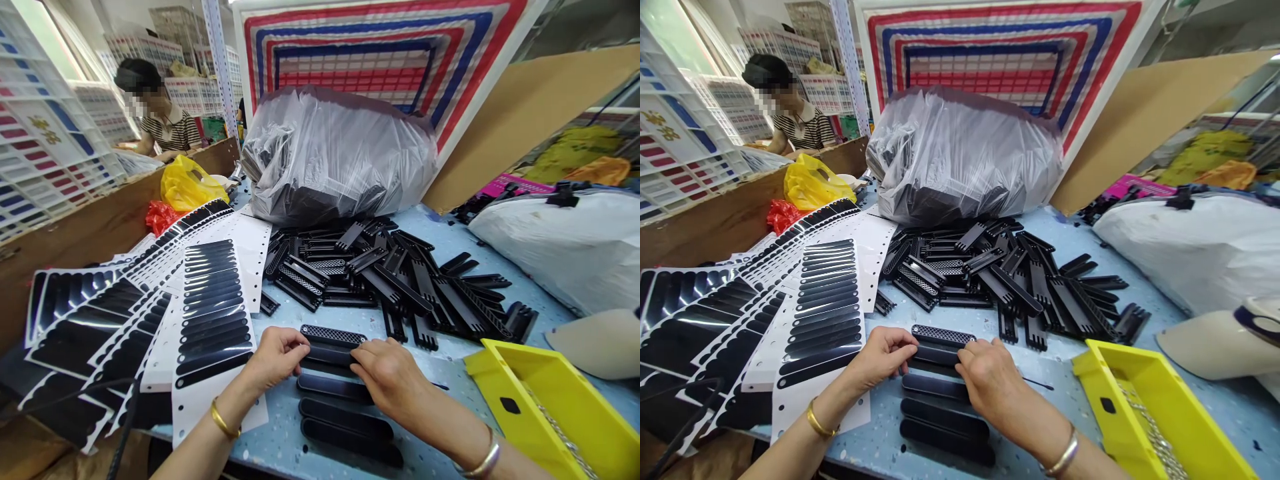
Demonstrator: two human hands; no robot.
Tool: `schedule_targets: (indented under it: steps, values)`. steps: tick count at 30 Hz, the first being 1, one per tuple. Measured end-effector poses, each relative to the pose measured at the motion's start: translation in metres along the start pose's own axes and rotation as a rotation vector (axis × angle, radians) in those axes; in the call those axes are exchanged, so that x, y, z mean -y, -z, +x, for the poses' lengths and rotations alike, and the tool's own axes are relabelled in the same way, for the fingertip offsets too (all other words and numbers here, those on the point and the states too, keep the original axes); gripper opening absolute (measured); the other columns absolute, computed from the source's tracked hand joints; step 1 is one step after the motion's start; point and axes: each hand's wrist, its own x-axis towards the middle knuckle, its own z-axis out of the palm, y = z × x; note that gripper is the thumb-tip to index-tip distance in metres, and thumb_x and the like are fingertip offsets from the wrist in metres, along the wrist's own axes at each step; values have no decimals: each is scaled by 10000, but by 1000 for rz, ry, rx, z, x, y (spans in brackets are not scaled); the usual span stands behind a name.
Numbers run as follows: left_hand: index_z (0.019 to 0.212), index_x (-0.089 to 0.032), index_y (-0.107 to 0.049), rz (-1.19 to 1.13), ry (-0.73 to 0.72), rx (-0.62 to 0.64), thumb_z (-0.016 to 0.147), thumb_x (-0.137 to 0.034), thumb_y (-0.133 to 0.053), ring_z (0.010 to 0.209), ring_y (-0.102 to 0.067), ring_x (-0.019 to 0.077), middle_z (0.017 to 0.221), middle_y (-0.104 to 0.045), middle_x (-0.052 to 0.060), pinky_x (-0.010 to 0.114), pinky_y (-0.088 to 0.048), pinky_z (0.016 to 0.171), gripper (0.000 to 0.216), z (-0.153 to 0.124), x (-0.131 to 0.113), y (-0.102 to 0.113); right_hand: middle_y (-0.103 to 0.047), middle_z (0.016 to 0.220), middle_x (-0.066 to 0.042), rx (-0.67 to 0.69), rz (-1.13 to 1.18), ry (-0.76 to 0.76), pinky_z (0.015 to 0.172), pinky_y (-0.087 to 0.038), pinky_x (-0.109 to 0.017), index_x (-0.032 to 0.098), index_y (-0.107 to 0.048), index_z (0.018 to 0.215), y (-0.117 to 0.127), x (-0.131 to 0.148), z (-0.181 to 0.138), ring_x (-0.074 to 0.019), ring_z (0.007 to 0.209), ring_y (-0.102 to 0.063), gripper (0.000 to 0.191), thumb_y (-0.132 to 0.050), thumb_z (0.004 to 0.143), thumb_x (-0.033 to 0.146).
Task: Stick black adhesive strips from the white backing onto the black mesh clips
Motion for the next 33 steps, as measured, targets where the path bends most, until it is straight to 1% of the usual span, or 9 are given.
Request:
schedule_targets:
  steps: [4, 10, 14, 18, 21, 23, 27, 29, 33]
  values:
    - [683, -153, -712, -1, 11, -30, 669, -271, -653, 390, -565, 102, 476, -593, -36, 175, -391, 382, 132, 0, 0, -2, -690, 782, -46, 9, 31, -2, 706, -376, -346, 196, -683, 809, 2, 1, 1, -221, 734, -635, 211, -528, 920, 106]
    - [701, -146, -698, -2, 48, -17, 670, -310, -648, 371, -548, 111, 421, -544, -45, 175, -368, 364, 174, 1, 3, 0, -683, 773, -52, 6, 68, 17, 679, -380, -345, 194, -693, 800, 2, -2, 2, -219, 714, -626, 206, -542, 911, 109]
    - [751, -148, -690, 22, 64, -15, 674, -391, -606, 391, -566, 116, 491, -561, -39, 185, -365, 364, 269, 2, 0, 0, -684, 759, -48, -12, 83, 31, 661, -362, -330, 187, -696, 789, -1, -4, 2, -195, 699, -615, 224, -530, 910, 97]
    - [671, -165, -663, 115, 38, -43, 715, -482, -576, 378, -512, 111, 455, -512, -48, 204, -340, 381, 331, 1, -3, -6, -692, 772, -47, -6, 111, -1, 681, -368, -340, 187, -710, 798, -6, -5, 2, -206, 713, -626, 205, -553, 901, 104]
    - [650, -166, -694, 224, -50, -85, 702, -464, -617, 409, -466, 107, 452, -486, -53, 220, -308, 422, 313, 0, -2, -11, -699, 789, -49, 7, 135, -20, 698, -386, -351, 191, -717, 809, -8, -5, 1, -224, 739, -635, 185, -572, 900, 119]
    - [647, -168, -709, 271, -79, -107, 693, -445, -616, 423, -456, 113, 463, -483, -51, 231, -299, 437, 296, 0, -1, -13, -699, 791, -53, 11, 143, -19, 703, -398, -356, 188, -717, 810, -7, -5, 1, -231, 747, -633, 187, -572, 907, 123]
    - [646, -173, -713, 237, -21, -97, 689, -443, -605, 420, -474, 126, 452, -480, -53, 244, -324, 454, 294, 0, 1, -12, -690, 796, -66, 22, 205, -20, 707, -437, -345, 173, -738, 843, -1, -6, 1, -229, 751, -622, 163, -597, 908, 126]
    - [643, -173, -713, 226, -15, -97, 682, -447, -610, 419, -477, 127, 452, -492, -51, 247, -332, 460, 295, 0, 1, -11, -686, 795, -69, 22, 253, -38, 699, -452, -331, 165, -754, 872, 2, -7, 1, -228, 760, -622, 136, -626, 900, 129]
    - [639, -170, -715, 226, -9, -103, 667, -461, -612, 412, -484, 129, 461, -516, -40, 249, -339, 457, 310, 0, 0, -11, -683, 779, -66, -3, 320, -66, 684, -463, -312, 164, -771, 883, -1, -10, 0, -218, 752, -622, 98, -678, 878, 135]
